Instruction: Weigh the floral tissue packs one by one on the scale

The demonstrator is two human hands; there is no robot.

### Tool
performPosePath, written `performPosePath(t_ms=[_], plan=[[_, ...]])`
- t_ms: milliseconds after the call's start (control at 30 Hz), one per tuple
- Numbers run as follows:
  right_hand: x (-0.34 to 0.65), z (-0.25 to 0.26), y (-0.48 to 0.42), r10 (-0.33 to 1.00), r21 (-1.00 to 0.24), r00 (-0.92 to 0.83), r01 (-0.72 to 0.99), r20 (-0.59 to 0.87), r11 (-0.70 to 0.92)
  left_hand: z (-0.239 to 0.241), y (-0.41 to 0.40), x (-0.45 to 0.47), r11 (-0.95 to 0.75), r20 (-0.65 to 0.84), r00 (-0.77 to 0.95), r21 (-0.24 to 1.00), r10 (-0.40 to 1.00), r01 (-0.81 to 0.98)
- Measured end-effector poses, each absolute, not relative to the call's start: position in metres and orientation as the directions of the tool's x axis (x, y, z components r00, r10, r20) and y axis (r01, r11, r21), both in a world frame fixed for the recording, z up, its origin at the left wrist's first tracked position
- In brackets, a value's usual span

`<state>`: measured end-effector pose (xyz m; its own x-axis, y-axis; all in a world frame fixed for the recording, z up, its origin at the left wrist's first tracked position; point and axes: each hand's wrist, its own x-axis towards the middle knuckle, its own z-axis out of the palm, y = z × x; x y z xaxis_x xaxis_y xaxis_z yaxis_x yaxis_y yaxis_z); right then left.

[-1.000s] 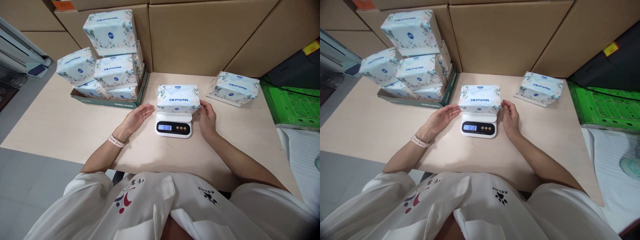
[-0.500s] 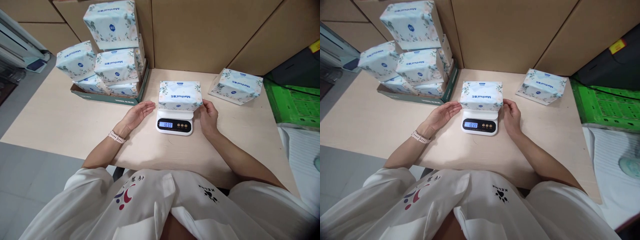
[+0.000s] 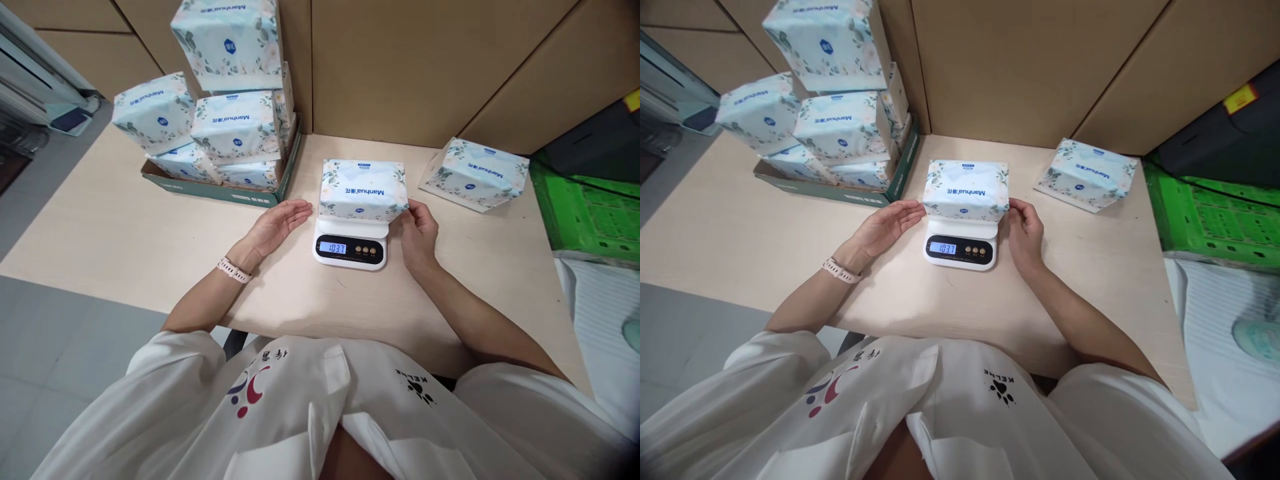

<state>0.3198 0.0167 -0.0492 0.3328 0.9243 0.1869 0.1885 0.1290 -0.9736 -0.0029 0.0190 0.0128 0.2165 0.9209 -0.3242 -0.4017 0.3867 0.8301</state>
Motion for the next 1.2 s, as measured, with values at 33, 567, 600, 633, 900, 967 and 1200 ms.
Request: performPosePath(t_ms=[33, 567, 600, 633, 900, 967, 1200], plan=[[0.3196, -0.0489, 0.0164, 0.924, -0.973, 0.332, 0.191, 0.189, 0.130, 0.0125, 0.0191, -0.0030, 0.386, -0.322, 0.219, 0.830, 0.921, -0.403], [0.3183, -0.0438, 0.0131, 0.931, -0.976, 0.328, 0.194, 0.159, 0.099, 0.0126, 0.0182, -0.0021, 0.382, -0.323, 0.211, 0.837, 0.923, -0.392], [0.3185, -0.0439, 0.0131, 0.931, -0.976, 0.328, 0.194, 0.159, 0.098, 0.0124, 0.0184, -0.0021, 0.383, -0.324, 0.210, 0.836, 0.923, -0.393], [0.3186, -0.0441, 0.0131, 0.930, -0.976, 0.330, 0.194, 0.162, 0.101, 0.0122, 0.0185, -0.0020, 0.383, -0.324, 0.210, 0.836, 0.923, -0.393], [0.3198, -0.0476, 0.0143, 0.930, -0.977, 0.326, 0.183, 0.169, 0.113, 0.0114, 0.0182, -0.0024, 0.381, -0.320, 0.215, 0.836, 0.923, -0.394], [0.3199, -0.0480, 0.0145, 0.928, -0.976, 0.332, 0.188, 0.171, 0.112, 0.0114, 0.0183, -0.0023, 0.381, -0.320, 0.214, 0.834, 0.923, -0.399], [0.3186, -0.0460, 0.0138, 0.925, -0.975, 0.342, 0.197, 0.169, 0.106, 0.0118, 0.0186, -0.0018, 0.379, -0.322, 0.204, 0.836, 0.924, -0.397]])
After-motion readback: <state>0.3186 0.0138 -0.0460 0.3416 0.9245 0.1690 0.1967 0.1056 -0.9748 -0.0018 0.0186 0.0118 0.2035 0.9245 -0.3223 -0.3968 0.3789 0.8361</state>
